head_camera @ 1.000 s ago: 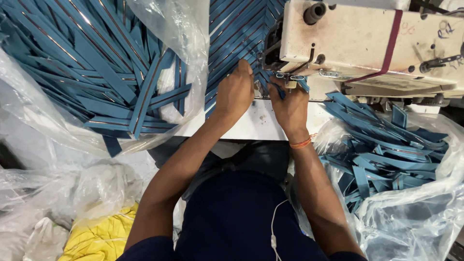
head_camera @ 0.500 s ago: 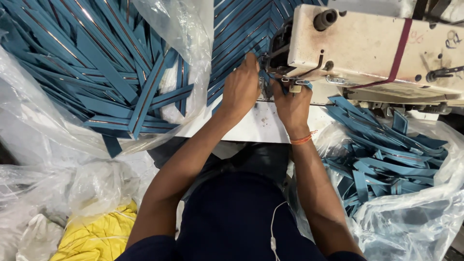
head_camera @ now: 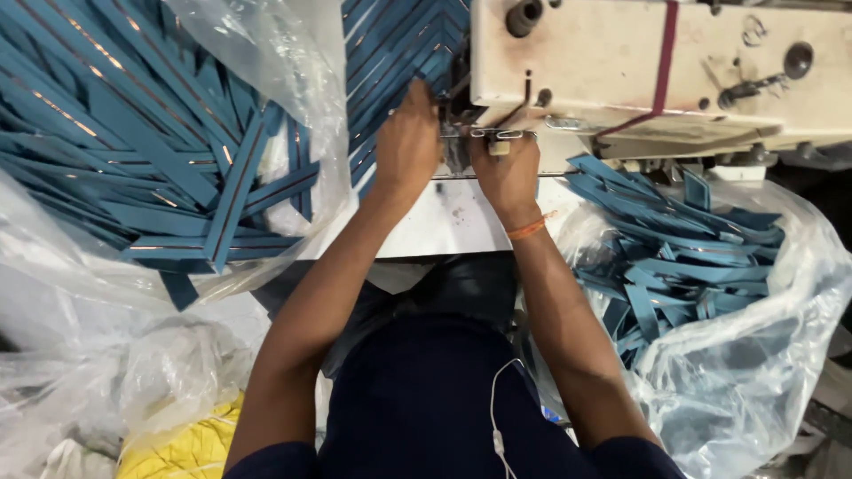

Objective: Stitching blue fabric strips together using an industrial sewing machine.

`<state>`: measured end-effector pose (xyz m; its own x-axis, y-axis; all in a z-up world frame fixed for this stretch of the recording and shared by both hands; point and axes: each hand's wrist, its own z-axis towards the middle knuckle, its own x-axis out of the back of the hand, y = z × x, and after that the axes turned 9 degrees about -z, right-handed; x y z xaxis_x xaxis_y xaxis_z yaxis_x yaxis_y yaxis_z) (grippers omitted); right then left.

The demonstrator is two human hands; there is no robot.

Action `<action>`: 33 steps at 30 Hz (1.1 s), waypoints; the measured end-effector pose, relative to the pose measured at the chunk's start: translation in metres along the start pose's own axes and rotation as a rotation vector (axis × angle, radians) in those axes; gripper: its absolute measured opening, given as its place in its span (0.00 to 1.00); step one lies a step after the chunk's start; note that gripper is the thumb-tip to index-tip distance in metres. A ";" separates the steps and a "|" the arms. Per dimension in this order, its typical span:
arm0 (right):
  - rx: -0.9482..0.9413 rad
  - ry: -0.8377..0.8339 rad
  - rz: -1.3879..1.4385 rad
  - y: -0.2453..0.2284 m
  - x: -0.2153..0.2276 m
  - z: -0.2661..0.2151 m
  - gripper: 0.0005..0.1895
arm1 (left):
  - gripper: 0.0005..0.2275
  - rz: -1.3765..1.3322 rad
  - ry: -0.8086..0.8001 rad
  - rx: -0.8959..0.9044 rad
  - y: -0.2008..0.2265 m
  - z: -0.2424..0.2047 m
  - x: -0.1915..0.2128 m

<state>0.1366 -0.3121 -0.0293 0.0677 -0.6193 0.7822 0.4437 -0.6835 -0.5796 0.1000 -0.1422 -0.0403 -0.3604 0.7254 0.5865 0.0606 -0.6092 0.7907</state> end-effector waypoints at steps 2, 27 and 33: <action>-0.008 0.000 -0.195 0.012 0.022 -0.012 0.07 | 0.11 -0.010 0.009 0.003 0.007 -0.009 0.022; 0.257 -0.060 -0.257 -0.019 0.098 -0.029 0.13 | 0.10 0.342 0.329 -0.012 -0.008 -0.080 0.185; -0.102 -0.322 0.191 -0.046 0.049 -0.017 0.20 | 0.11 -0.019 -0.040 0.014 0.030 -0.068 0.097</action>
<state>0.1045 -0.3179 0.0320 0.4249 -0.5973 0.6802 0.3061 -0.6123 -0.7289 0.0040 -0.1122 0.0283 -0.3245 0.7487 0.5780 0.0673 -0.5913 0.8037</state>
